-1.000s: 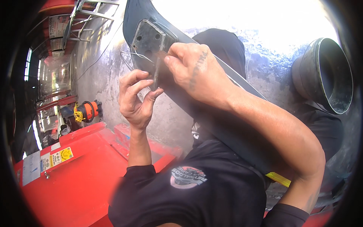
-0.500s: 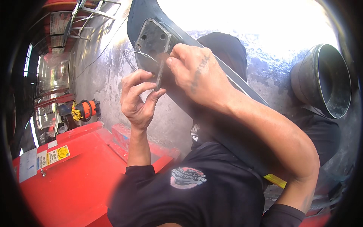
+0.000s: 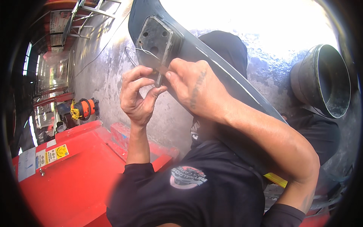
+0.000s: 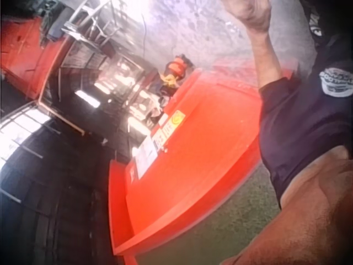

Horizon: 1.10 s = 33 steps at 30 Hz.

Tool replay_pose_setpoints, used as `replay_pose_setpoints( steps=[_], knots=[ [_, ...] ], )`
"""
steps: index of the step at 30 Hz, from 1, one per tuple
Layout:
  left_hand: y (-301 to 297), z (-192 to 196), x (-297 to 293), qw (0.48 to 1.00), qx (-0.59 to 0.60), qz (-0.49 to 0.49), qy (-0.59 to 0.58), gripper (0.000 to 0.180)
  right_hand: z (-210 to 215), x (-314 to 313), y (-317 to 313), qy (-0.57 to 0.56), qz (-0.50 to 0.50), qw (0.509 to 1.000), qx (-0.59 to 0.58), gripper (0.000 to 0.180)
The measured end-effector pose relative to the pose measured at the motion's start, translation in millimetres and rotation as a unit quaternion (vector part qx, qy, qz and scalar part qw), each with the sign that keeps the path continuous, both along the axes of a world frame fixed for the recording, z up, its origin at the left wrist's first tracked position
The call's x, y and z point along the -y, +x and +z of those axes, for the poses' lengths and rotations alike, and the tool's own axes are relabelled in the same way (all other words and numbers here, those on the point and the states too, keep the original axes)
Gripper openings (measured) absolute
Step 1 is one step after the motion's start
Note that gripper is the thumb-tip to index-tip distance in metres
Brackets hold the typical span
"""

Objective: The person uses a utility knife to scrape and clean the edges of a hole in a black plastic part. They then insert a metal wire through the hole and bend it to secure it in place.

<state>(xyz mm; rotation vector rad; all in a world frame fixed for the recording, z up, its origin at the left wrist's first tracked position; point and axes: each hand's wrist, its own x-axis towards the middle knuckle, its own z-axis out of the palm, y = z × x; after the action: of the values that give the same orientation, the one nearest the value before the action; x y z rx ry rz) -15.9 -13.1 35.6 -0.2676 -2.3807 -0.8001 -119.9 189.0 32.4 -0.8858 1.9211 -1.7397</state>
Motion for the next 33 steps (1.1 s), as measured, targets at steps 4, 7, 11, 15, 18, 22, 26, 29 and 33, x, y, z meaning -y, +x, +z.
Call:
replay_pose_setpoints(
  steps=[4,7,11,15,18,22,26,29,33],
  knots=[
    [-3.4,1.7,-1.6,1.000,-0.007,-0.002,0.001,0.040,0.5,2.8,-9.7,-0.017,-0.025,0.998,-0.055,0.021],
    [-4.2,2.9,-2.4,1.000,-0.006,-0.003,-0.002,0.040,2.1,3.4,-12.5,-0.010,-0.031,0.999,-0.035,0.020],
    [-3.7,-0.7,-2.1,1.000,-0.004,-0.003,0.019,0.040,-5.7,-0.3,-1.1,-0.003,-0.012,0.999,-0.044,0.018],
    [-4.4,-0.7,-1.9,1.000,-0.005,-0.004,0.014,0.039,2.0,0.1,-12.2,0.008,-0.026,0.999,-0.043,0.017],
    [-3.2,1.0,-1.7,1.000,-0.001,-0.005,-0.001,0.038,-3.7,-0.2,-10.9,0.001,-0.022,0.997,-0.068,0.017],
    [-2.3,-0.3,-2.3,1.000,-0.003,0.001,0.002,0.037,2.8,-3.0,-13.5,0.000,-0.028,0.999,-0.037,0.021],
    [-3.8,1.8,-3.7,1.000,-0.002,-0.004,0.004,0.037,6.6,-2.3,-12.4,0.013,-0.022,1.000,-0.007,0.023],
    [-3.4,4.0,-3.0,1.000,0.000,-0.006,-0.012,0.037,4.5,-4.1,-9.2,0.017,-0.022,0.999,-0.024,0.023],
    [-2.1,1.5,-2.3,1.000,-0.003,-0.003,-0.007,0.036,8.3,-6.1,-9.2,0.025,-0.007,0.999,-0.028,0.023]
  ],
)
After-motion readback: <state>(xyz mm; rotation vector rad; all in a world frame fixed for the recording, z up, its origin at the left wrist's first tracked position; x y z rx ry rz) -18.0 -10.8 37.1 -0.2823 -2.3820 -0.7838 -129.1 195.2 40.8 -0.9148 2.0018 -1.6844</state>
